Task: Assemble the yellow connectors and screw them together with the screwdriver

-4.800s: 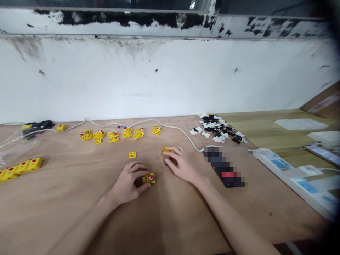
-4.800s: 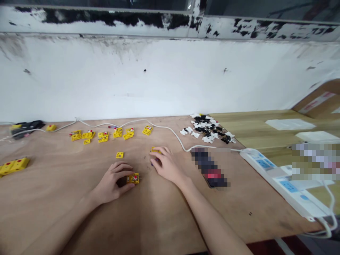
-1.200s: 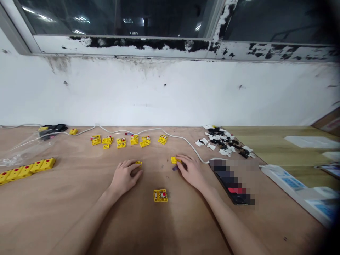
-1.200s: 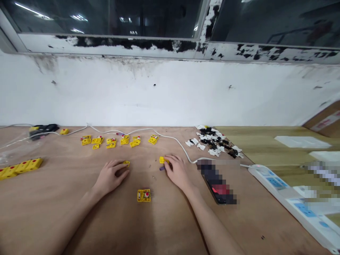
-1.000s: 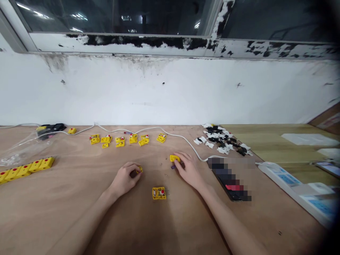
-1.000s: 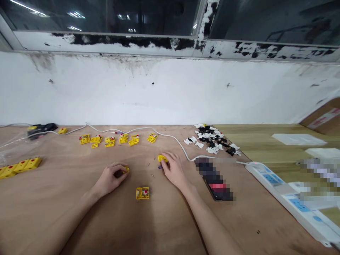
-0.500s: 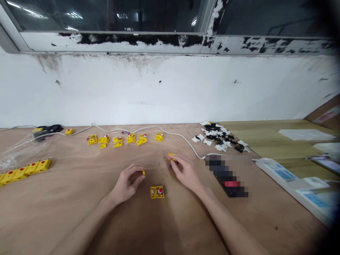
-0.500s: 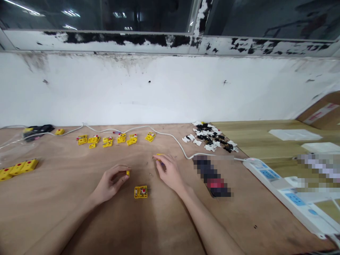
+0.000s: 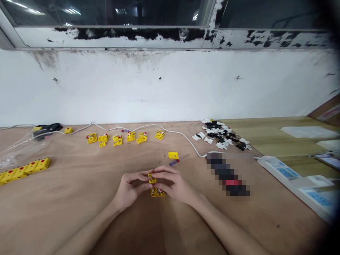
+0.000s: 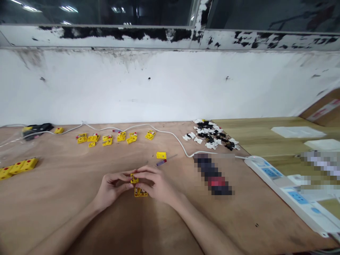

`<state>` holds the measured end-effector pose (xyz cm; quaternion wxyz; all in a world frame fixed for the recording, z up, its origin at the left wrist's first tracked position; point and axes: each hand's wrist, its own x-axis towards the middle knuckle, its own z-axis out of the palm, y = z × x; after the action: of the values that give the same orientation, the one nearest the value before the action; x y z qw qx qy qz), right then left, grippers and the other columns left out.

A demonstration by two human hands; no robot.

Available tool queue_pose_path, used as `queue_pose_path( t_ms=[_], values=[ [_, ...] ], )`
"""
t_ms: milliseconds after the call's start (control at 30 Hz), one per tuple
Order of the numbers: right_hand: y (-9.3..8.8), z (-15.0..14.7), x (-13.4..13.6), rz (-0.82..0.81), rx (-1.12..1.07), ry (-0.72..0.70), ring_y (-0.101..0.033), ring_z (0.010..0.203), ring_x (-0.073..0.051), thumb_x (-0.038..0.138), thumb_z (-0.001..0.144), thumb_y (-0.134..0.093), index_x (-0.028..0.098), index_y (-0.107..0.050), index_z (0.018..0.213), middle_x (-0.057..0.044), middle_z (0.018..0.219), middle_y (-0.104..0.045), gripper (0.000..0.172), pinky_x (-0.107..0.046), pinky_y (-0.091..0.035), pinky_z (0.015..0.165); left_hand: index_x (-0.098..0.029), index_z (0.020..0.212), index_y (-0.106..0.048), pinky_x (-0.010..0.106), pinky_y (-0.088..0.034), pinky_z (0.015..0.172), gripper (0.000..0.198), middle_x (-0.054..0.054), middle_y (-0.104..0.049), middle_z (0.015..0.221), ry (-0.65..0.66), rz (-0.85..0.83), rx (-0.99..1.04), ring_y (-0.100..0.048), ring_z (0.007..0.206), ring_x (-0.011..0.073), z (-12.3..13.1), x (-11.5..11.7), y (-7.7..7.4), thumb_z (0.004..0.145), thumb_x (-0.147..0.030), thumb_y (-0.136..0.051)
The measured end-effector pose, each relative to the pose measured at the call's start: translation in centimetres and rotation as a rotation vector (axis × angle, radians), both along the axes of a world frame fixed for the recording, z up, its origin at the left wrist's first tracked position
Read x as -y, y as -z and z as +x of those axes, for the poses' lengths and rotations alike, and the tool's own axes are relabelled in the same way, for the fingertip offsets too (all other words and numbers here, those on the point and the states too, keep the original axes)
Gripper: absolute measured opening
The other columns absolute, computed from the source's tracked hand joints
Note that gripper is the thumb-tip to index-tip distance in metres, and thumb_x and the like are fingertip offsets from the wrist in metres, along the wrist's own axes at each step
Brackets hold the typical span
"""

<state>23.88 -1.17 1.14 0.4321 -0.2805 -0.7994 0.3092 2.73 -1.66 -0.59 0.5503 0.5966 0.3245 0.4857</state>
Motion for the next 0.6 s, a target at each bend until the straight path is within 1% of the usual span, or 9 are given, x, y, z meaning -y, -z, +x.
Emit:
queue_pose_path(
  t_ms=[100,167,200,267,333,400,433,500,600],
  values=[
    [0.3,-0.1,-0.1,-0.022,-0.031,0.028,-0.068,0.106,-0.020,0.020,0.091,-0.069,0.028,-0.072,0.115,-0.007,0.116,-0.071,0.026,-0.036,-0.056,0.092,-0.019,0.092,-0.074,0.044,-0.054,0.103,0.013,0.008,-0.075,0.115,0.003,-0.041,-0.014,-0.064,0.121,0.0275,0.1,0.1,-0.1,0.081,-0.025,-0.078],
    [0.0,0.2,-0.1,-0.042,-0.029,0.049,-0.069,0.103,-0.020,0.021,0.090,-0.069,0.027,-0.073,0.112,-0.007,0.113,-0.072,0.023,-0.035,-0.057,0.090,-0.021,0.109,-0.069,0.046,-0.051,0.107,0.026,0.009,-0.069,0.127,0.023,-0.022,-0.082,-0.060,0.127,0.0270,0.0,0.1,-0.1,0.084,-0.028,-0.075],
    [-0.2,0.5,-0.2,-0.055,-0.013,0.065,-0.069,0.102,-0.020,0.021,0.090,-0.069,0.026,-0.074,0.111,-0.007,0.112,-0.072,0.023,-0.035,-0.057,0.089,-0.022,0.118,-0.064,0.047,-0.048,0.109,0.036,0.010,-0.065,0.133,0.032,0.012,-0.138,-0.058,0.129,0.0268,-0.1,0.1,-0.1,0.085,-0.028,-0.075],
    [-0.8,1.3,-0.3,-0.093,0.059,0.101,-0.068,0.101,-0.020,0.021,0.087,-0.071,0.025,-0.072,0.115,-0.007,0.111,-0.071,0.029,-0.036,-0.055,0.091,-0.024,0.133,-0.053,0.049,-0.043,0.112,0.058,0.011,-0.058,0.140,0.044,0.124,-0.286,-0.054,0.131,0.0271,-0.4,0.0,-0.2,0.081,-0.028,-0.078],
    [-1.3,2.1,-0.4,-0.137,0.160,0.115,-0.067,0.102,-0.021,0.022,0.083,-0.075,0.025,-0.069,0.121,-0.007,0.112,-0.070,0.038,-0.038,-0.053,0.092,-0.025,0.137,-0.047,0.049,-0.043,0.111,0.074,0.011,-0.057,0.138,0.054,0.248,-0.437,-0.055,0.127,0.0279,-0.7,0.0,-0.2,0.072,-0.027,-0.083],
    [-1.6,2.8,-0.5,-0.180,0.253,0.089,-0.066,0.100,-0.022,0.024,0.082,-0.076,0.025,-0.069,0.121,-0.007,0.111,-0.070,0.040,-0.038,-0.052,0.092,-0.026,0.139,-0.045,0.048,-0.045,0.107,0.084,0.009,-0.060,0.131,0.071,0.331,-0.568,-0.056,0.120,0.0281,-0.7,0.0,-0.2,0.066,-0.025,-0.085],
    [-1.7,3.0,-0.4,-0.199,0.289,0.067,-0.066,0.099,-0.021,0.025,0.082,-0.076,0.025,-0.070,0.119,-0.006,0.109,-0.069,0.037,-0.038,-0.052,0.091,-0.027,0.140,-0.043,0.048,-0.045,0.105,0.086,0.007,-0.062,0.126,0.084,0.354,-0.626,-0.056,0.117,0.0279,-0.7,0.0,-0.3,0.065,-0.024,-0.085],
    [-1.8,3.1,-0.3,-0.229,0.341,0.028,-0.066,0.095,-0.020,0.026,0.082,-0.077,0.024,-0.072,0.114,-0.005,0.106,-0.069,0.033,-0.035,-0.051,0.088,-0.028,0.141,-0.042,0.047,-0.045,0.102,0.084,0.004,-0.066,0.117,0.102,0.376,-0.711,-0.057,0.112,0.0269,-0.5,0.1,-0.3,0.067,-0.021,-0.081],
    [-1.6,2.8,0.0,-0.242,0.387,0.009,-0.064,0.093,-0.020,0.024,0.080,-0.078,0.025,-0.073,0.108,-0.003,0.101,-0.068,0.028,-0.033,-0.050,0.084,-0.027,0.139,-0.042,0.043,-0.045,0.099,0.076,0.001,-0.068,0.109,0.098,0.387,-0.749,-0.057,0.107,0.0247,-0.3,0.2,-0.2,0.071,-0.018,-0.075]
  ],
)
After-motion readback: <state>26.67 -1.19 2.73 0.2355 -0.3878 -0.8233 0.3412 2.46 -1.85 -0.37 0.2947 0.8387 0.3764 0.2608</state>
